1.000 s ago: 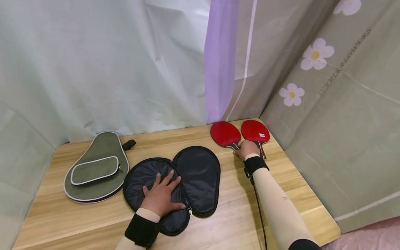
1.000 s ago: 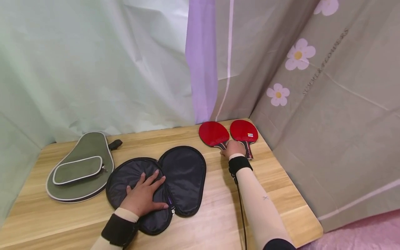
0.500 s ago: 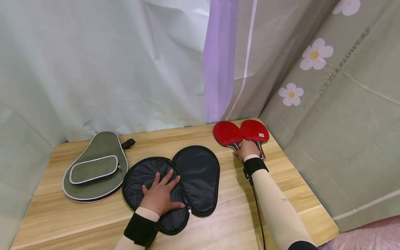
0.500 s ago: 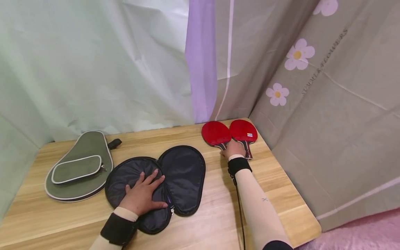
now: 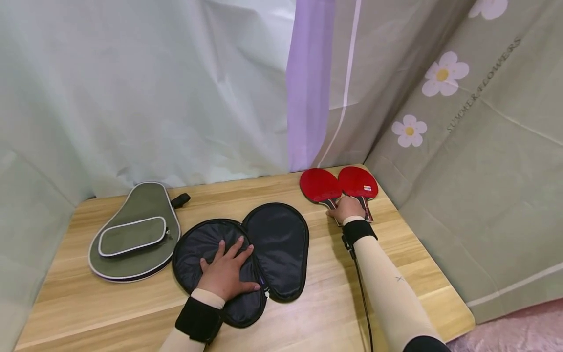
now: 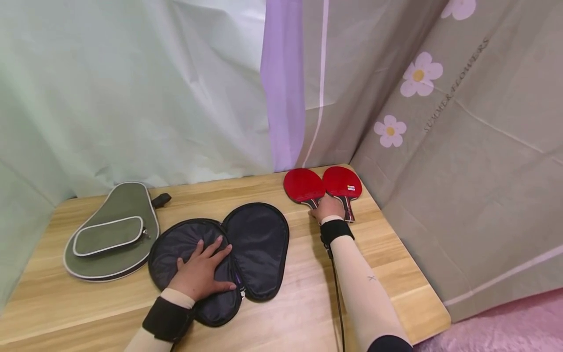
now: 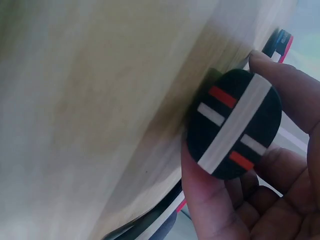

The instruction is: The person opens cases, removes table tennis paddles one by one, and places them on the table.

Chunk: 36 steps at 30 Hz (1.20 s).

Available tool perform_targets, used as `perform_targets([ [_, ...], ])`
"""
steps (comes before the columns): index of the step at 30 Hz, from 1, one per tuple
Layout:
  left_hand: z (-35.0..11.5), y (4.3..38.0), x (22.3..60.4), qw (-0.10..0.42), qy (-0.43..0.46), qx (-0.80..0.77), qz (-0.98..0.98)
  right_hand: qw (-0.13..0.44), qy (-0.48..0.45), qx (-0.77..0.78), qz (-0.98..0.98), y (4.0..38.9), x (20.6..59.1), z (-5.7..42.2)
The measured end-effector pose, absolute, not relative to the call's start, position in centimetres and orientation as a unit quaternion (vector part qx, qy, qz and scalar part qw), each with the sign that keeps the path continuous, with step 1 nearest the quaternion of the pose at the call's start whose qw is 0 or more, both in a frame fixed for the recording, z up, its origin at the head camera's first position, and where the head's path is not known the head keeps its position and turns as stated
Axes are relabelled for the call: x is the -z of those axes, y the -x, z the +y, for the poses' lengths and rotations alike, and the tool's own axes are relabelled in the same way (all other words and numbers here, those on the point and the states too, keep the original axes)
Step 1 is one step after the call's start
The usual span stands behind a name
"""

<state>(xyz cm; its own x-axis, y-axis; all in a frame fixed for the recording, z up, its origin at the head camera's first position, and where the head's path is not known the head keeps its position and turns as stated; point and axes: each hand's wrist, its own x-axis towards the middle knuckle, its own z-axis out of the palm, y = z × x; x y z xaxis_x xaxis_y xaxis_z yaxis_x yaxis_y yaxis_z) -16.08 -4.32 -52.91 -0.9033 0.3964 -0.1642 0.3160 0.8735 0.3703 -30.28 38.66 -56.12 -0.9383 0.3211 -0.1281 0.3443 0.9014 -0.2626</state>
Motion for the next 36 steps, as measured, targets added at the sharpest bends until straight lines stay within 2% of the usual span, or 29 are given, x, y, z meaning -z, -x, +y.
perform_targets([
  [5,-4.5,16.0,53.0,0.114,-0.186,-0.169,0.961,0.03,-0.163,0.157,0.974,29.9,56.3,38.9],
  [9,-4.6,15.8,53.2,0.119,-0.183,-0.171,0.961,0.044,-0.169,0.159,0.972,28.9,56.2,38.0],
  [13,-4.7,15.7,53.1,0.119,-0.181,-0.171,0.961,0.063,-0.168,0.153,0.972,26.7,53.1,35.2],
  [20,-4.5,15.8,52.7,0.116,-0.18,-0.166,0.963,-0.016,-0.061,0.156,0.986,23.2,50.5,30.5],
  [23,-4.4,15.9,52.5,0.121,-0.182,-0.165,0.962,-0.011,0.0,0.167,0.986,21.2,49.4,27.3],
  [27,-4.7,16.2,52.3,0.122,-0.187,-0.166,0.961,0.003,0.061,0.177,0.982,19.0,50.1,23.6],
  [29,-5.1,16.1,52.1,0.119,-0.191,-0.171,0.959,-0.009,0.089,0.19,0.978,18.6,52.2,22.7],
  [32,-6.0,15.9,51.8,0.113,-0.193,-0.178,0.958,0.0,0.117,0.189,0.975,17.5,53.1,21.3],
  [36,-7.3,15.5,51.3,0.103,-0.183,-0.176,0.962,0.015,0.138,0.162,0.977,15.7,52.0,19.4],
])
